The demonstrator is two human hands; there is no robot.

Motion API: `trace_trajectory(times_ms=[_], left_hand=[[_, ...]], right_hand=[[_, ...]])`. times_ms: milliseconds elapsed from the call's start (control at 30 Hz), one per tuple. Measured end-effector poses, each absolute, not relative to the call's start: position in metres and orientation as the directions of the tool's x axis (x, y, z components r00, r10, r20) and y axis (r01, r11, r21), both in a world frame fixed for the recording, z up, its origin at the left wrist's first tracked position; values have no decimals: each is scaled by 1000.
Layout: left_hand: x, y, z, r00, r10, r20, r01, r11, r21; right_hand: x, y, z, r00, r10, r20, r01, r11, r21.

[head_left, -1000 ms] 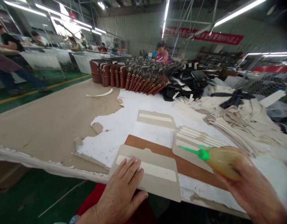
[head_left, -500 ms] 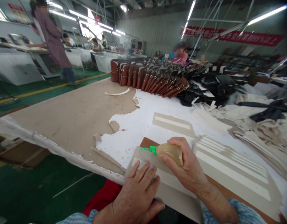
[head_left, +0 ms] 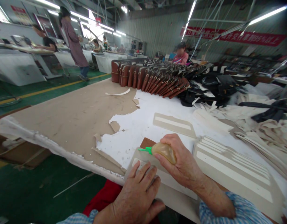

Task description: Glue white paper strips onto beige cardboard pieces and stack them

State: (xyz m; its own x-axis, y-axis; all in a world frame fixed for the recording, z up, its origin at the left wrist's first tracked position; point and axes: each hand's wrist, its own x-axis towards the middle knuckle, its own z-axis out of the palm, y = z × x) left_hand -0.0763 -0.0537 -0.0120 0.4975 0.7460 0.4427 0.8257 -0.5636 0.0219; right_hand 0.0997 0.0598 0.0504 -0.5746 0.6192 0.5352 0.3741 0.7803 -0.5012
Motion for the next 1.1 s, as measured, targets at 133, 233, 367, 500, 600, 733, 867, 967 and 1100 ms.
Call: trace_trajectory(times_ms=[133,233,367,500,600,733,867,967,1100], left_hand=[[-76,-54,-11,497,756,427,826,-562,34],[-77,-54,-11,492,762,421,827,-560,47],[-77,-54,-13,492,763,419,824,-564,59],[-77,-55,-14,496,768,405,820,-568,71],[-77,-56,-14,494,776,392,821,-565,84],[-76,-56,-14,488,778,396,821,-563,95],[-76,-55,-15,490,778,392,821,-563,92],[-77,-55,-14,498,778,383,821,-565,80],[-77,-55,-15,493,779,387,822,-563,85]], right_hand=[[94,63,58,-611,590,528,373,803,-465],[89,66,64,-644,564,517,366,821,-439],[85,68,74,-680,543,493,369,834,-410],[85,70,81,-694,539,477,382,838,-390],[85,71,83,-698,539,472,395,839,-373],[83,71,83,-694,562,450,420,824,-381],[81,71,83,-689,573,444,431,816,-385],[84,72,85,-685,578,444,446,814,-372],[89,72,89,-681,605,412,482,795,-369]])
